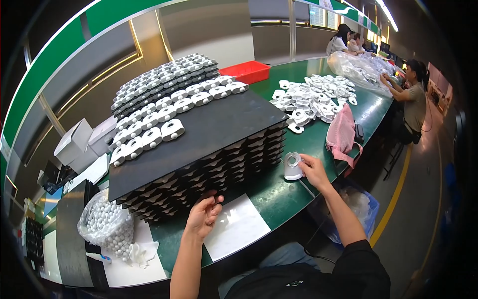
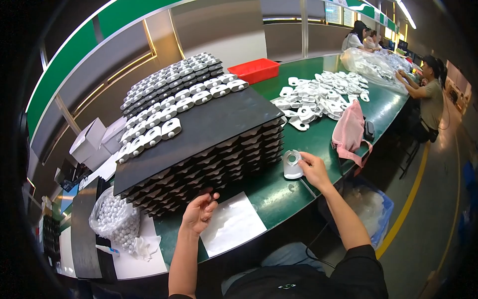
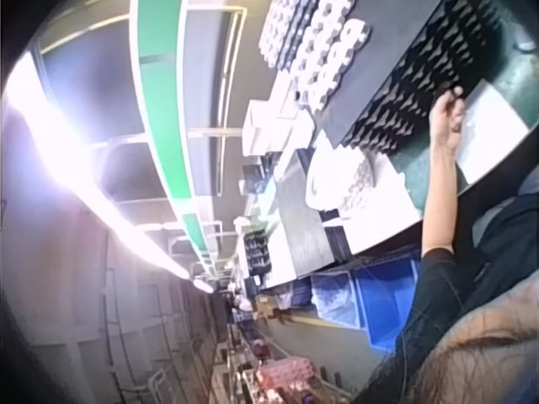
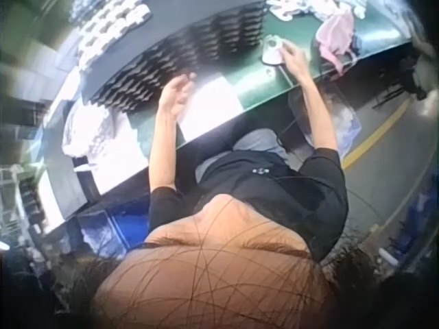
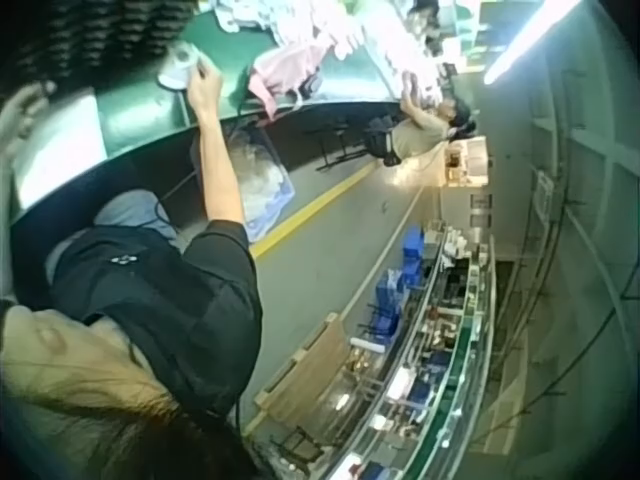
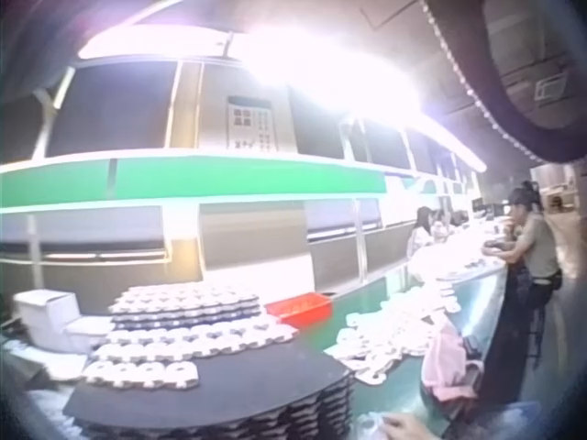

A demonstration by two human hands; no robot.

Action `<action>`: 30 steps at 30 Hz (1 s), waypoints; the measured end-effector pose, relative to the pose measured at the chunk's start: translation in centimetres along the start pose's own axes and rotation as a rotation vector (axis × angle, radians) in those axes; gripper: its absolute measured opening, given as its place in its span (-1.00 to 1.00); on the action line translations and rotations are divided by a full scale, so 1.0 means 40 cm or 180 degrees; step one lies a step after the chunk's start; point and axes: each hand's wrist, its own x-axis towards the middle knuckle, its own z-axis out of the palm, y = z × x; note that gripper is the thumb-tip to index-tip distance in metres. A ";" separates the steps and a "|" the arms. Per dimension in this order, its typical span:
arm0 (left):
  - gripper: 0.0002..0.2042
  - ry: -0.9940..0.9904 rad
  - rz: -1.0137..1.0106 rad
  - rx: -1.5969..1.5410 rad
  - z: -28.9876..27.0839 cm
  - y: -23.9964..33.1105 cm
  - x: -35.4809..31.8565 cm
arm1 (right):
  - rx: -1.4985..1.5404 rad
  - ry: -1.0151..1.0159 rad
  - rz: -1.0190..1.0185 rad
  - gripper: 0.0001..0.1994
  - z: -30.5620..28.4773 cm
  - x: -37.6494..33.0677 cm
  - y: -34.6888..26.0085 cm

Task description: Assembling small light fixture components by fitting bulbs into plastic housings and stacking them in trays.

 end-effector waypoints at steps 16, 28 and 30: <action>-0.74 -0.0275 0.0826 0.0328 0.005 0.027 -0.020 | 0.0934 -0.1777 0.0392 -0.83 0.330 -0.200 -0.162; -0.88 -0.0067 0.1050 0.0089 -0.007 0.027 -0.014 | 0.0118 -0.1919 -0.0277 -0.86 0.402 -0.215 -0.151; -0.86 -0.0079 0.1012 0.0063 -0.007 0.029 -0.014 | -0.0007 -0.1847 -0.0411 -0.87 0.400 -0.214 -0.162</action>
